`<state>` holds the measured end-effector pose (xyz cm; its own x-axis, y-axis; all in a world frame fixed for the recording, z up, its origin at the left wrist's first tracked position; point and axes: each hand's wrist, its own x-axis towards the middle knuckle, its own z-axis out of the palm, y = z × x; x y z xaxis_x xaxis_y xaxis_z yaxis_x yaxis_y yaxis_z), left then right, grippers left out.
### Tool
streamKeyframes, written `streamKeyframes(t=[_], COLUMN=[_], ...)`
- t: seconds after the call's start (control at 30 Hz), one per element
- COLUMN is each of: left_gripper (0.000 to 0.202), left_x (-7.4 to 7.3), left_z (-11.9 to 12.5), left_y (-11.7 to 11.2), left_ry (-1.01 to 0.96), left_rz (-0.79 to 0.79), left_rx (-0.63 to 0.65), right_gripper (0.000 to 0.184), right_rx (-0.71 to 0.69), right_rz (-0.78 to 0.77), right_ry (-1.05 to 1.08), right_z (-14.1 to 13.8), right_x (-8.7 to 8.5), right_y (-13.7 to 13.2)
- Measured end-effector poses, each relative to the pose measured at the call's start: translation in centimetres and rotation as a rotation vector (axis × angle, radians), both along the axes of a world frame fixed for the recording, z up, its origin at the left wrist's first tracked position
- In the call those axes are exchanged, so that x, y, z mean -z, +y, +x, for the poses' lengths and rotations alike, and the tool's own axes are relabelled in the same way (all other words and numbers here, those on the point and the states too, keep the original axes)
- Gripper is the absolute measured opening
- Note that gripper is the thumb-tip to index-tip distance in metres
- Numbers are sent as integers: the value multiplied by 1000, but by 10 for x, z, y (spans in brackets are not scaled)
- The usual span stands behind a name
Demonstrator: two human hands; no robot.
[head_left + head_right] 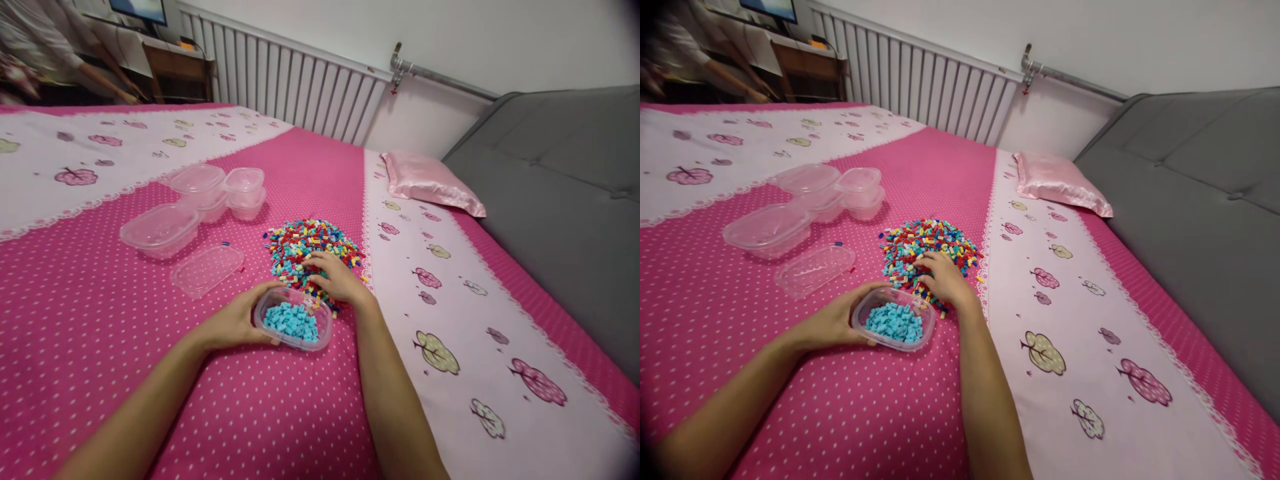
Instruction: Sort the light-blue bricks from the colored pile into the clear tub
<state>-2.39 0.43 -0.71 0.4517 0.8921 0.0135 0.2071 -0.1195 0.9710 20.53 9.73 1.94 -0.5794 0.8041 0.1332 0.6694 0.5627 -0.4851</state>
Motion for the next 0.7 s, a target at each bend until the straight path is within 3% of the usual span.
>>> streamKeyframes(t=[0.1, 0.33, 0.5, 0.63, 0.7], left_gripper=[87, 85, 85, 86, 86], left_x=[1, -1, 0, 1, 0], left_z=[0, 1, 1, 1, 1], left_y=[0, 0, 0, 1, 1], left_ry=[2, -3, -11, -7, 0], left_rz=[-6, -9, 4, -7, -2], left_rx=[16, 15, 15, 24, 16], right_gripper=[30, 18, 25, 10, 20], right_rx=[-13, 194, 264, 351, 333], right_rz=[-133, -309, -284, -183, -113], right_ry=[-65, -210, -337, -190, -103], right_z=[14, 33, 34, 28, 22], right_x=[-12, -32, -42, -36, -28], right_y=[-5, -15, -19, -16, -12])
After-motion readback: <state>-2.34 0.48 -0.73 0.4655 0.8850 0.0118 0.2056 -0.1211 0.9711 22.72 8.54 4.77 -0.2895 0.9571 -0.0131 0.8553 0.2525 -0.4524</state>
